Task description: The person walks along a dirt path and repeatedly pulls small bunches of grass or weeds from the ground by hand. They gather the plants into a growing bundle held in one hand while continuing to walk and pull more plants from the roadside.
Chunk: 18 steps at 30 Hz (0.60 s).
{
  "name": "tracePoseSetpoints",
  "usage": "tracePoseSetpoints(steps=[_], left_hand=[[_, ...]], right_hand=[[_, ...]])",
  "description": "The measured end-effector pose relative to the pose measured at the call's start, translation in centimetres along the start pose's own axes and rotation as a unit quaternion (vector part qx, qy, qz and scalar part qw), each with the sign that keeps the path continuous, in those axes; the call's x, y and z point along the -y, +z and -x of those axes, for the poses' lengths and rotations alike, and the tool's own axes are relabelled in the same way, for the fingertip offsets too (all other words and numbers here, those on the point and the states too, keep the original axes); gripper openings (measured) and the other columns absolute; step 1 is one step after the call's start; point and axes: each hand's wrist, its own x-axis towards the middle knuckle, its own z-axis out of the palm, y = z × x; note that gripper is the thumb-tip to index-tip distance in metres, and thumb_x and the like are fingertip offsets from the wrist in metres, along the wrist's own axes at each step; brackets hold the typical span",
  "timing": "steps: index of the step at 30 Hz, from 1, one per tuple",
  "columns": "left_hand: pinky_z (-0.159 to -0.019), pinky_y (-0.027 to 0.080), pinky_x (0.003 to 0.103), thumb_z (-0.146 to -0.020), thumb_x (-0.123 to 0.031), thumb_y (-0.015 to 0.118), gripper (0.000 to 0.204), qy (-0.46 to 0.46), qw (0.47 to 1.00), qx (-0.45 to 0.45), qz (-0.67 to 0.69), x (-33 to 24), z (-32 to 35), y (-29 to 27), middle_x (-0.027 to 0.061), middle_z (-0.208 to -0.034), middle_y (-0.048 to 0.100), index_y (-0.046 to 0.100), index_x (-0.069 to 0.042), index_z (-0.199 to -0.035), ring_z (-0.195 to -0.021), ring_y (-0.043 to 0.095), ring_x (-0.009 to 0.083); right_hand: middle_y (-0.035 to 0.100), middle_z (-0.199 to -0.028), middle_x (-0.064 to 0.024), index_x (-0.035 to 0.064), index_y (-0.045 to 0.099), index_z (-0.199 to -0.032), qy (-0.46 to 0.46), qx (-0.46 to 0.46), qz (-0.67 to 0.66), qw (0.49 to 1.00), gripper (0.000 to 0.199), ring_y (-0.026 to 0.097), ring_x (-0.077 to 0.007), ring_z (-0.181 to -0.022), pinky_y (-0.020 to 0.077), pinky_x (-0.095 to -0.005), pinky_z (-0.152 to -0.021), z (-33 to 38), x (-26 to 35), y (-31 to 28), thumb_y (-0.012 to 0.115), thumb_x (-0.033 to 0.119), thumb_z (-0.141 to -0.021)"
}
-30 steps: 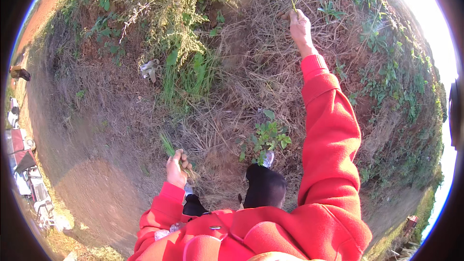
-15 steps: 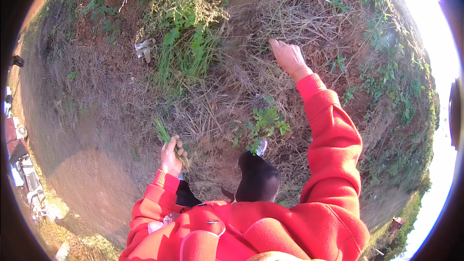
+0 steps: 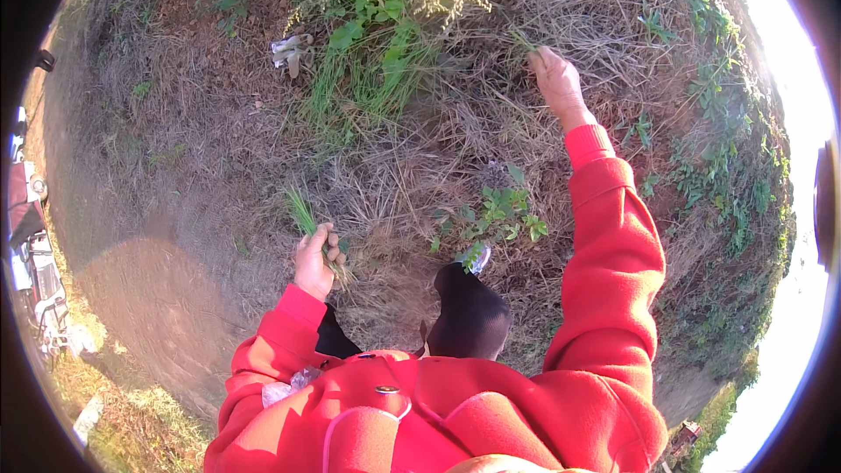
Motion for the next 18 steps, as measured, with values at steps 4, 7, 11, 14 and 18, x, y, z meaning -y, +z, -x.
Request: tracePoseSetpoints(steps=[4, 7, 11, 14, 18], left_hand=[[-0.051, 0.036, 0.027, -0.09, -0.022, 0.054, 0.015, 0.006, 1.0, -0.002, 0.004, -0.6, 0.1, -0.7, -0.0024, -0.071, 0.049, 0.055, -0.01, -0.098, -0.053, 0.038, 0.0086], [-0.051, 0.036, 0.027, -0.089, -0.023, 0.056, 0.015, 0.007, 1.0, -0.015, 0.01, -0.7, 0.0, -0.8, -0.0026, -0.071, 0.049, 0.055, -0.011, -0.098, -0.053, 0.038, 0.0086], [-0.05, 0.037, 0.028, -0.09, -0.022, 0.055, 0.014, -0.006, 0.999, -0.036, 0.026, -0.3, -0.2, -0.7, -0.0013, -0.071, 0.05, 0.054, -0.01, -0.097, -0.052, 0.039, 0.0091], [-0.049, 0.036, 0.028, -0.09, -0.022, 0.054, 0.015, -0.011, 0.999, -0.043, 0.03, 0.0, -0.3, -1.0, -0.0006, -0.07, 0.05, 0.054, -0.009, -0.097, -0.052, 0.04, 0.0094], [-0.051, 0.036, 0.028, -0.09, -0.023, 0.055, 0.017, -0.004, 0.998, -0.044, 0.05, 0.6, -0.3, -2.0, -0.0016, -0.071, 0.048, 0.053, -0.009, -0.098, -0.053, 0.038, 0.0091]], right_hand=[[0.057, -0.063, -0.0052, 0.0038, 0.059, -0.085, 0.209, -0.021, -0.343, 0.915, 0.024, 0.056, -0.0163, -0.052, 0.0475, -0.0309, -0.052, 0.1, 0.9, -0.5, 0.048, 0.025, -0.092], [0.052, -0.06, 0.0, 0.0029, 0.06, -0.085, 0.169, 0.075, -0.384, 0.905, 0.024, 0.05, -0.0062, -0.052, 0.0419, -0.0211, -0.049, 1.1, 3.5, 0.0, 0.046, 0.021, -0.092], [0.056, -0.062, -0.0092, 0.0042, 0.06, -0.088, 0.048, 0.084, -0.296, 0.95, 0.022, 0.055, -0.0211, -0.055, 0.0431, -0.0331, -0.056, 0.3, 8.3, 4.2, 0.049, 0.023, -0.09], [0.061, -0.075, -0.0203, 0.0043, 0.056, -0.087, -0.038, 0.041, -0.126, 0.99, 0.026, 0.058, -0.0395, -0.075, 0.0452, -0.0439, -0.066, -2.0, 10.4, 7.8, 0.049, 0.029, -0.088], [0.063, -0.078, -0.0152, 0.0073, 0.058, -0.085, -0.087, 0.084, 0.032, 0.992, 0.024, 0.06, -0.0361, -0.075, 0.0469, -0.0462, -0.064, -4.7, 11.8, 11.5, 0.05, 0.03, -0.088]])
